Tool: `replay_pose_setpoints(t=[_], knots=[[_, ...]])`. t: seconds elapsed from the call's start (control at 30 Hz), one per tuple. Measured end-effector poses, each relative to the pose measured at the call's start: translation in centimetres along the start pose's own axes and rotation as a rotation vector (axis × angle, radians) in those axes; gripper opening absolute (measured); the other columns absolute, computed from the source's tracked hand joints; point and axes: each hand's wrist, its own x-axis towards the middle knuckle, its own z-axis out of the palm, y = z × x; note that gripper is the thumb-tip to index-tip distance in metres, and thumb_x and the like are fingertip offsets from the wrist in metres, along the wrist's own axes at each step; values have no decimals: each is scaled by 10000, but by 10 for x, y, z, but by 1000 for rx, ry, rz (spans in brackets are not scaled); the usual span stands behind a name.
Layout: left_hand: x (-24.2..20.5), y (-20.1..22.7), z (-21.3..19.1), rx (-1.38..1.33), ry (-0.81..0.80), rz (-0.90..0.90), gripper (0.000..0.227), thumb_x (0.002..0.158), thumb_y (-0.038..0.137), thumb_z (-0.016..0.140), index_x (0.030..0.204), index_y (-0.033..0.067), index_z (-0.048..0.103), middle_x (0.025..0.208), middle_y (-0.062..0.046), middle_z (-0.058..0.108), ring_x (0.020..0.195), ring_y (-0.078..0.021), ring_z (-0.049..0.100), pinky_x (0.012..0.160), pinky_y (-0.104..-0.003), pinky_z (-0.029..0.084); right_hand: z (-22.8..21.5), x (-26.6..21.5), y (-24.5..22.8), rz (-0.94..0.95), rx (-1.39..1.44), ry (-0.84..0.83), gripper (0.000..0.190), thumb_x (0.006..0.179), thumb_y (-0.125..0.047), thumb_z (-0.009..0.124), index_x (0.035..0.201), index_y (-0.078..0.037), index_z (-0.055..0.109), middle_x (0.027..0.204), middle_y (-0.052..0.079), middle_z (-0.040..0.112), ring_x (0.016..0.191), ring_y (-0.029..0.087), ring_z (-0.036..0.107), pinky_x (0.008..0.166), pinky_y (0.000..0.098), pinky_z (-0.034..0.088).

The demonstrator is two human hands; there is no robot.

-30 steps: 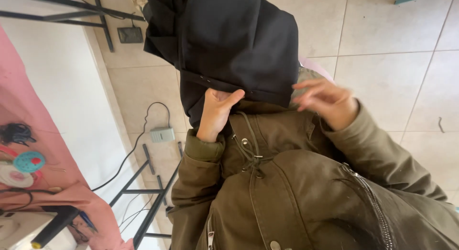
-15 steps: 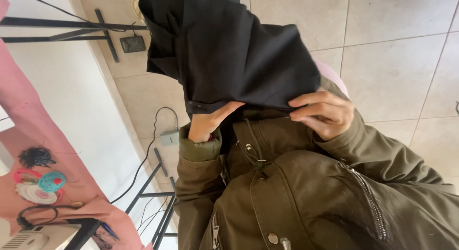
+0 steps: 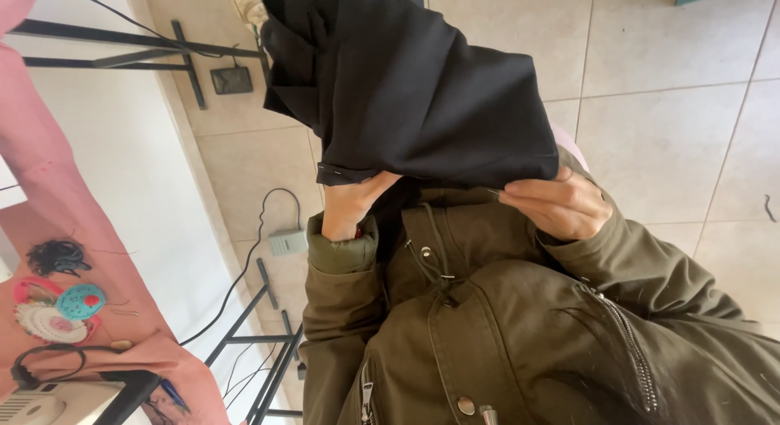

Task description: Hand sewing a black fabric garment using a needle and thread.

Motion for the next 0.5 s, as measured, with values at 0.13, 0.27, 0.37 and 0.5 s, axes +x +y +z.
replay_pose_setpoints(t=[0.13, 0.27, 0.37, 0.5], knots=[[-7, -29, -5, -102, 6, -10, 519, 878, 14, 797, 1343, -72, 584, 1337, -178, 667, 1235, -255, 665, 1106, -348, 523, -2, 1, -5, -59, -81, -21, 216, 825, 79, 800, 1014, -22, 819, 1107, 72, 747, 1003, 160, 698, 843, 308, 583], [-22, -88, -6, -239, -67, -164, 100, 971, -62, 727, 1059, -109, 725, 890, -192, 771, 777, -236, 749, 760, -333, 609, 4, -11, 0, -60, -126, -46, 208, 824, 34, 827, 1025, -16, 808, 1134, 65, 738, 936, 169, 694, 808, 325, 568], [-9, -78, 12, -506, -62, -204, 149, 1009, -73, 671, 1154, -105, 657, 950, -197, 739, 847, -247, 726, 807, -364, 612, 8, -9, 2, 57, -36, -80, 212, 835, 34, 833, 1039, 12, 778, 1157, 93, 724, 882, 194, 697, 791, 326, 575], [0, -50, 33, -684, -50, -307, 384, 935, -40, 687, 1290, -32, 540, 1062, -175, 717, 981, -259, 742, 881, -371, 631, 11, -10, -1, 217, 50, -112, 203, 850, 26, 850, 1013, 3, 732, 1151, 101, 711, 853, 209, 713, 754, 304, 586]])
